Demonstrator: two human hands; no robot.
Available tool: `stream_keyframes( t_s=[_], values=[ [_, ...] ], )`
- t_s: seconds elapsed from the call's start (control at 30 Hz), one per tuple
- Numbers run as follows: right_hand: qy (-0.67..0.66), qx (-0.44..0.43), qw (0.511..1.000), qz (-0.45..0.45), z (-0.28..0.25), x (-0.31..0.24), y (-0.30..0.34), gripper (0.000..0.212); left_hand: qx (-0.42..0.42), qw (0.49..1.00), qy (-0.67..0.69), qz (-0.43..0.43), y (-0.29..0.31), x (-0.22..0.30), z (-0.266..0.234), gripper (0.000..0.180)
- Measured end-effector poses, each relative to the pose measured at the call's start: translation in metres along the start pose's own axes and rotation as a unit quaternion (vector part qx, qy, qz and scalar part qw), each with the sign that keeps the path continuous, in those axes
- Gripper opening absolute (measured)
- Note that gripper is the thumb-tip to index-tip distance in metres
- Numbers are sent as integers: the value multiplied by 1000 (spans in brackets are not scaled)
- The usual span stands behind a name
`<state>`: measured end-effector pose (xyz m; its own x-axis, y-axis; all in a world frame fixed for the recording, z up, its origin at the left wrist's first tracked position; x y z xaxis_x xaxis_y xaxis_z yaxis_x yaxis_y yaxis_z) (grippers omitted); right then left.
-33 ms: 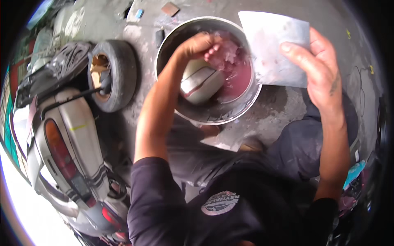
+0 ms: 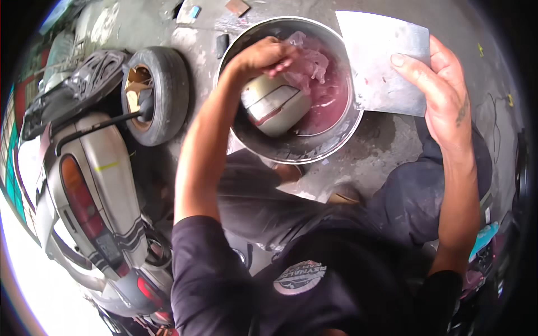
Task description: The person sits on the floor and sands a small, light-colored car part using a sanding block and water from a metal bowl. They repeatedly dip the part and sanding block into the water and rub the block against the part's surface.
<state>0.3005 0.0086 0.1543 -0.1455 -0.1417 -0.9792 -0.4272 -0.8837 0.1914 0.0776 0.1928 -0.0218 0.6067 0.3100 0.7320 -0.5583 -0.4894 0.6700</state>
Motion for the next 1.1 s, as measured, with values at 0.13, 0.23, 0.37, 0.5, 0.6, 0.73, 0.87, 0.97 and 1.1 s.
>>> stream_keyframes(
  t_s=[0.13, 0.23, 0.37, 0.5, 0.6, 0.73, 0.87, 0.97, 1.1],
  values=[
    [-16, -91, 996, -4, 15, 25, -5, 34, 166, 983, -70, 41, 94, -31, -55, 30],
    [-46, -86, 994, -43, 11, 46, -17, 38, 339, 816, -397, 249, 140, -50, -7, 48],
    [-118, -102, 984, -87, 20, 64, -15, 52, 489, 836, -208, 136, 149, -76, 17, 76],
    [-88, -148, 980, -99, 49, 78, -12, 44, 593, 790, -92, 125, 132, -112, 12, 67],
    [113, -165, 972, -120, 68, 80, -2, 38, 614, 773, 24, 156, 135, -110, 15, 71],
    [236, -130, 956, -119, 94, 86, 15, 28, 572, 782, 203, 140, 135, -88, 33, 76],
    [312, -139, 915, -215, 118, 84, 30, 34, 516, 794, 289, 141, 120, -111, 41, 67],
    [357, -150, 894, -224, 129, 88, 35, 37, 593, 749, 187, 230, 131, -94, 58, 58],
    [389, -170, 885, -190, 124, 77, 33, 35, 438, 806, 361, 166, 126, -93, 72, 56]
  ],
)
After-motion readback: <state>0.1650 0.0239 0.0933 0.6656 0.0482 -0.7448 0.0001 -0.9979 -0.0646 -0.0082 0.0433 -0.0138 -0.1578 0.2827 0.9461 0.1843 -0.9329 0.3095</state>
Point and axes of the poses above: each hand's wrist, its own y-axis away from the middle knuckle, its own z-axis out of the palm, x = y × z, the point moved 6 cm from there along -y, towards the middle knuckle, and after that the axes turned 13 degrees about x, right-handed, at the moved point
